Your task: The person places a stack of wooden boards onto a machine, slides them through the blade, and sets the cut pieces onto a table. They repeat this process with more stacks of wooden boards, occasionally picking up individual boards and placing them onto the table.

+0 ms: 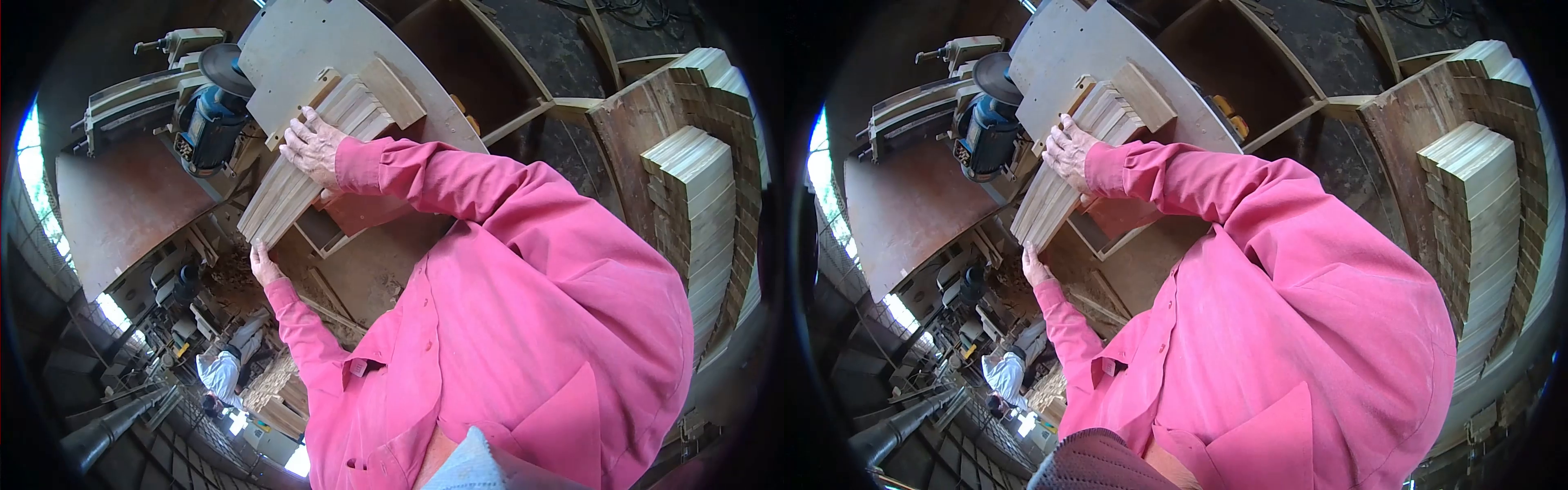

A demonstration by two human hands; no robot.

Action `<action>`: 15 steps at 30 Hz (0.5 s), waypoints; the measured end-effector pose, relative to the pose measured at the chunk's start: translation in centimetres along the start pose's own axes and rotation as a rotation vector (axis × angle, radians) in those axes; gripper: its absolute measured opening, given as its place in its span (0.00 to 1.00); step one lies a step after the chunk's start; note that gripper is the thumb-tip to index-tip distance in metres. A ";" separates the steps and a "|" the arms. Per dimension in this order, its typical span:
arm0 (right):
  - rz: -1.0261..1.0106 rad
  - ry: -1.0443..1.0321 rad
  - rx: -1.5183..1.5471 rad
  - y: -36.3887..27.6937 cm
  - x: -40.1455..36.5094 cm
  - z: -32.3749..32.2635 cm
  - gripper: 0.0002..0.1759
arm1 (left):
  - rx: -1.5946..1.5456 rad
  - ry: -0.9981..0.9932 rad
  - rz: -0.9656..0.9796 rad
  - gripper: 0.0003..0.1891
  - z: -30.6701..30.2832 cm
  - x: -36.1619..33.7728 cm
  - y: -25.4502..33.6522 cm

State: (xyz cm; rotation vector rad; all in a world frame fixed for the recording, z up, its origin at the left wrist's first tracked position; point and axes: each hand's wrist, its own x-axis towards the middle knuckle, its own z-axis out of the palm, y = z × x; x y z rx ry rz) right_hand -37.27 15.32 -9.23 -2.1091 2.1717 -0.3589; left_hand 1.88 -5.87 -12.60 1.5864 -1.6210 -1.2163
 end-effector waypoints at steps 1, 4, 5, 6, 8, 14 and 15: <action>0.004 -0.008 0.004 0.1 0.1 0.0 0.58 | 0.016 0.012 -0.041 0.23 0.1 0.0 0.2; 0.007 0.038 -0.046 -0.1 0.5 1.4 0.56 | 0.133 0.047 -0.167 0.25 -0.4 0.4 1.8; -0.004 0.038 -0.049 -0.1 0.4 1.4 0.56 | 0.233 0.063 -0.245 0.28 -0.9 1.3 2.5; -0.008 0.037 -0.012 0.0 0.3 1.3 0.56 | 0.223 -0.015 -0.242 0.33 -2.8 4.1 1.5; -0.013 0.047 0.023 0.2 0.0 1.0 0.57 | 0.010 0.252 -0.105 0.33 -1.2 5.1 2.5; 0.010 0.092 -0.028 -0.1 0.7 2.3 0.68 | 0.258 -0.034 -0.003 0.24 0.3 8.6 4.1; 0.023 0.097 -0.028 0.0 0.7 2.2 0.68 | 0.313 -0.045 0.030 0.24 0.2 8.7 4.0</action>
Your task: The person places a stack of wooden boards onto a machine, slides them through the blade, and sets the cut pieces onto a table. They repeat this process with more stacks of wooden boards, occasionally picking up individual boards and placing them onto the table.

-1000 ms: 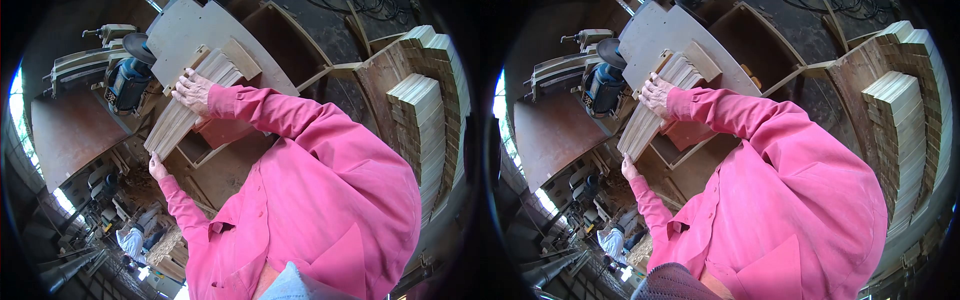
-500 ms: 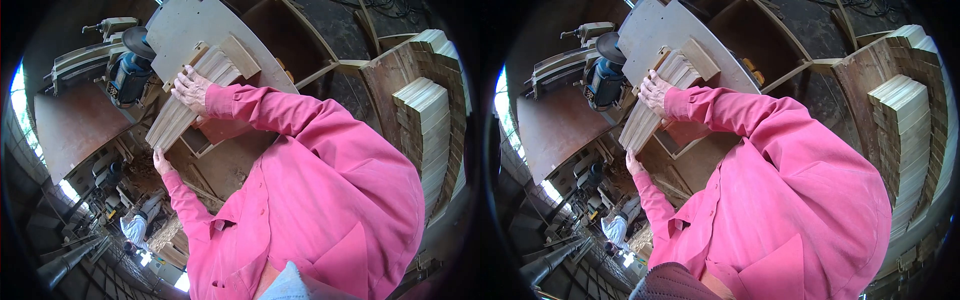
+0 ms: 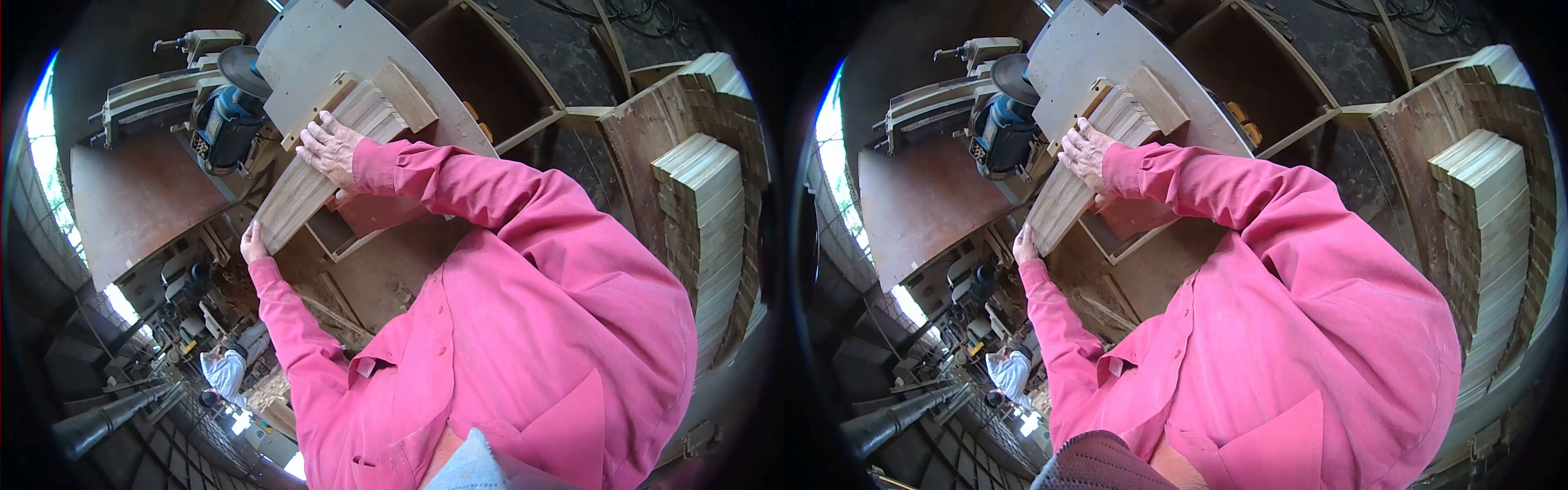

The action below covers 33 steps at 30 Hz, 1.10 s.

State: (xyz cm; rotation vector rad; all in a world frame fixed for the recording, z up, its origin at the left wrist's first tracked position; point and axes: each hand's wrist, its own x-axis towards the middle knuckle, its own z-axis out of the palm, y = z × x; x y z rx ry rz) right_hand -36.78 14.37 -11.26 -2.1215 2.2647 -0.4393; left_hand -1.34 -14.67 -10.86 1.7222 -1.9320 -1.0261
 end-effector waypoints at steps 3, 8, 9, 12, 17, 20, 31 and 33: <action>-0.030 -0.065 0.003 -0.2 -0.5 -0.5 0.68 | 0.034 -0.022 0.059 0.26 -0.5 0.1 -1.5; -0.052 -0.051 0.023 -0.1 -0.7 -1.0 0.70 | -0.437 -0.130 -0.101 0.25 -1.4 -1.6 -1.2; -0.044 -0.047 0.045 -0.1 -0.8 -1.4 0.71 | -0.456 -0.128 -0.098 0.25 -1.4 -1.5 -1.1; -0.039 -0.100 0.002 -0.2 -0.9 -2.5 0.72 | -0.406 -0.172 -0.084 0.26 -0.4 0.2 -1.0; -0.072 -0.121 -0.007 -0.3 -1.2 -3.1 0.78 | -0.317 -0.204 0.014 0.34 0.3 -2.6 0.7; -0.088 -0.097 -0.096 -0.5 -0.9 -2.1 0.79 | -0.156 -0.004 0.134 0.42 0.8 -0.5 -2.1; -0.026 -0.031 -0.225 -0.9 -2.0 -1.6 0.78 | 0.118 0.160 0.199 0.50 2.4 -5.9 -5.6; -0.047 0.028 -0.254 -1.0 -2.2 -1.7 0.75 | 0.271 0.157 0.538 0.62 1.7 -10.1 0.0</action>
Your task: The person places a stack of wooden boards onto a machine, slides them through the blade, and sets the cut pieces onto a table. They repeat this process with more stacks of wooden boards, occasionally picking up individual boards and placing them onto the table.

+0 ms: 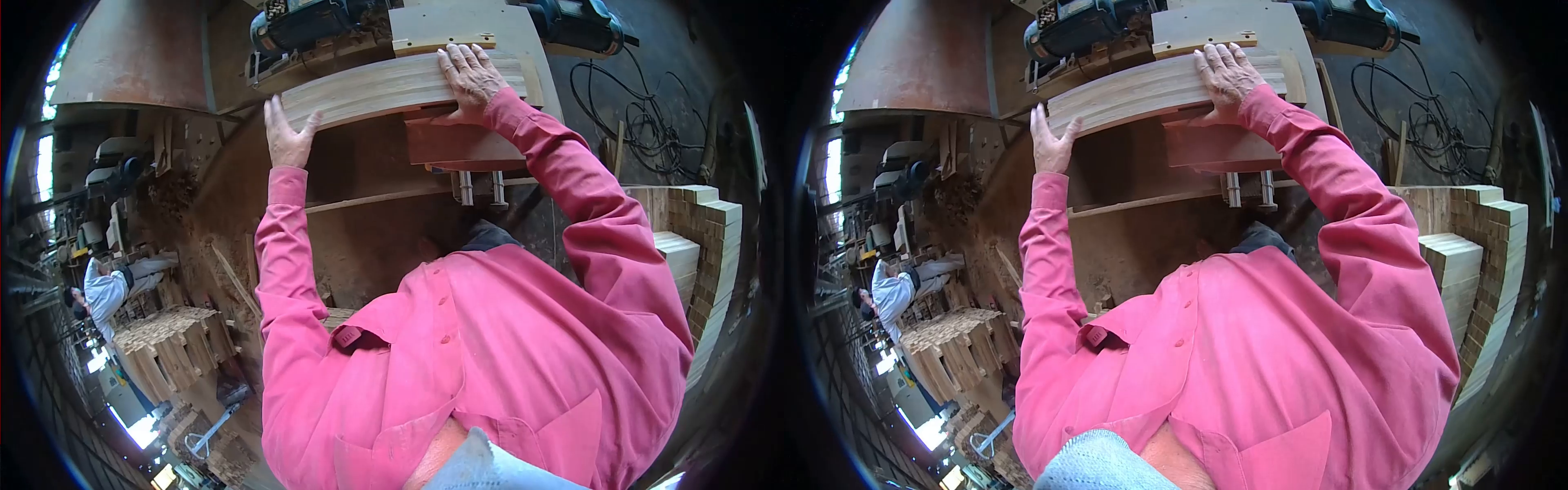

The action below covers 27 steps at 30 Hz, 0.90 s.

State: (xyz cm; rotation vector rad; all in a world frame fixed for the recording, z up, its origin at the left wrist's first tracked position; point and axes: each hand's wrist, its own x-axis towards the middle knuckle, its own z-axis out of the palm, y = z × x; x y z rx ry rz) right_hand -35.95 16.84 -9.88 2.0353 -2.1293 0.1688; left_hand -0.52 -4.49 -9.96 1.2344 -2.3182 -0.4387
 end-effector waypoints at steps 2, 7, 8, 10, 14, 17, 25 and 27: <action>-0.005 0.007 -0.011 -0.2 -0.2 -0.2 0.74 | 0.053 -0.070 0.141 0.66 -0.6 0.9 3.5; -0.012 -0.022 -0.037 -0.2 0.4 -1.0 0.73 | 0.439 -0.205 0.618 0.76 3.8 5.2 5.5; -0.015 -0.019 -0.011 -0.1 0.4 -0.9 0.73 | 0.438 -0.197 0.631 0.76 4.6 5.4 5.3; -0.007 0.017 -0.001 0.8 1.6 -0.8 0.72 | 0.374 -0.255 0.638 0.75 5.2 6.6 5.1; -0.024 -0.024 -0.056 2.7 3.9 -0.3 0.73 | 0.277 -0.319 0.624 0.72 5.4 10.2 5.5; -0.041 -0.038 -0.077 4.5 6.4 0.6 0.73 | 0.188 -0.417 0.555 0.70 5.6 14.4 5.3; -0.011 0.015 -0.057 11.6 16.0 4.3 0.73 | 0.461 -0.498 0.496 0.64 8.9 26.3 7.7; -0.015 0.039 -0.056 13.6 18.8 5.1 0.72 | 0.473 -0.463 0.493 0.65 10.4 29.6 7.2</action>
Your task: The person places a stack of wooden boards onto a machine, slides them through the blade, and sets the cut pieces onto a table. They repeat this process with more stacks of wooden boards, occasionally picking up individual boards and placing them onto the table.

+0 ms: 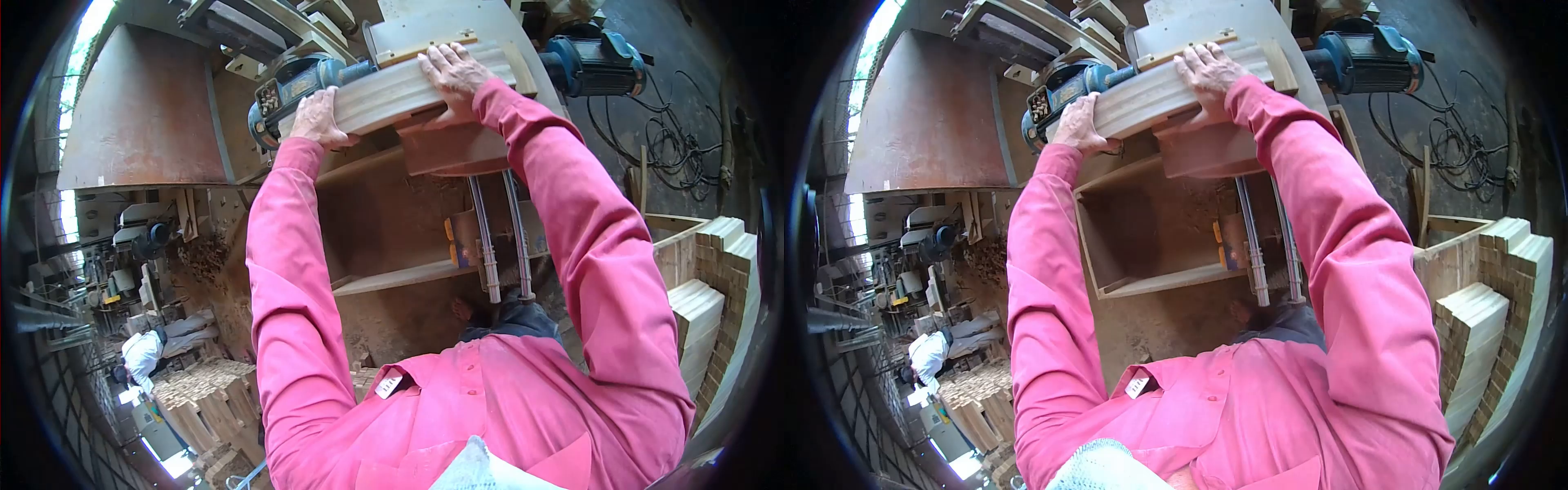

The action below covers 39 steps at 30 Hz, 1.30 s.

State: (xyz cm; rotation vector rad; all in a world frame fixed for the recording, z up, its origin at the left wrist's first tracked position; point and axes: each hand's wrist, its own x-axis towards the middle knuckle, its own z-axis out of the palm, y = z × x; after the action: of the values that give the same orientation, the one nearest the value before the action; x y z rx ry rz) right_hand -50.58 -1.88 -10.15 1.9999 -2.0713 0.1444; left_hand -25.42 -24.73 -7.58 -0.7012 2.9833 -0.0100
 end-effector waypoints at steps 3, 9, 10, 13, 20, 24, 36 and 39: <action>0.006 0.029 0.035 2.6 3.3 1.3 0.70 | -0.001 -0.040 -0.016 0.65 -0.8 4.1 -1.4; 0.025 0.030 0.047 6.0 8.1 3.1 0.69 | -0.001 0.043 -0.023 0.62 -0.6 9.1 -4.0; 0.024 0.032 0.050 6.1 8.2 3.4 0.69 | -0.022 0.070 0.008 0.60 -0.6 9.8 -4.4; 0.021 0.020 0.065 6.4 8.6 3.5 0.69 | -0.067 -0.022 -0.052 0.62 -2.0 11.0 -3.9; 0.027 0.021 0.122 6.9 9.2 3.4 0.68 | 0.028 0.187 -0.080 0.59 -0.7 9.8 -2.5; 0.049 -0.006 0.143 7.1 9.5 3.4 0.68 | -0.001 0.335 -0.170 0.59 0.9 5.3 -1.5; 0.077 -0.038 0.093 5.4 7.4 2.3 0.68 | -0.803 0.357 -0.723 0.60 12.7 -32.1 10.3; 0.080 -0.055 0.091 3.2 4.8 1.2 0.68 | -1.002 0.335 -0.829 0.62 15.6 -41.7 15.3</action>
State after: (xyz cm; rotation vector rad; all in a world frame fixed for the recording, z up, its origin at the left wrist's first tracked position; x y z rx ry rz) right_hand -53.98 -6.65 -9.77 1.9945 -2.2186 0.2046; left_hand 6.22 7.66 -20.49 -2.1085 2.5204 1.4746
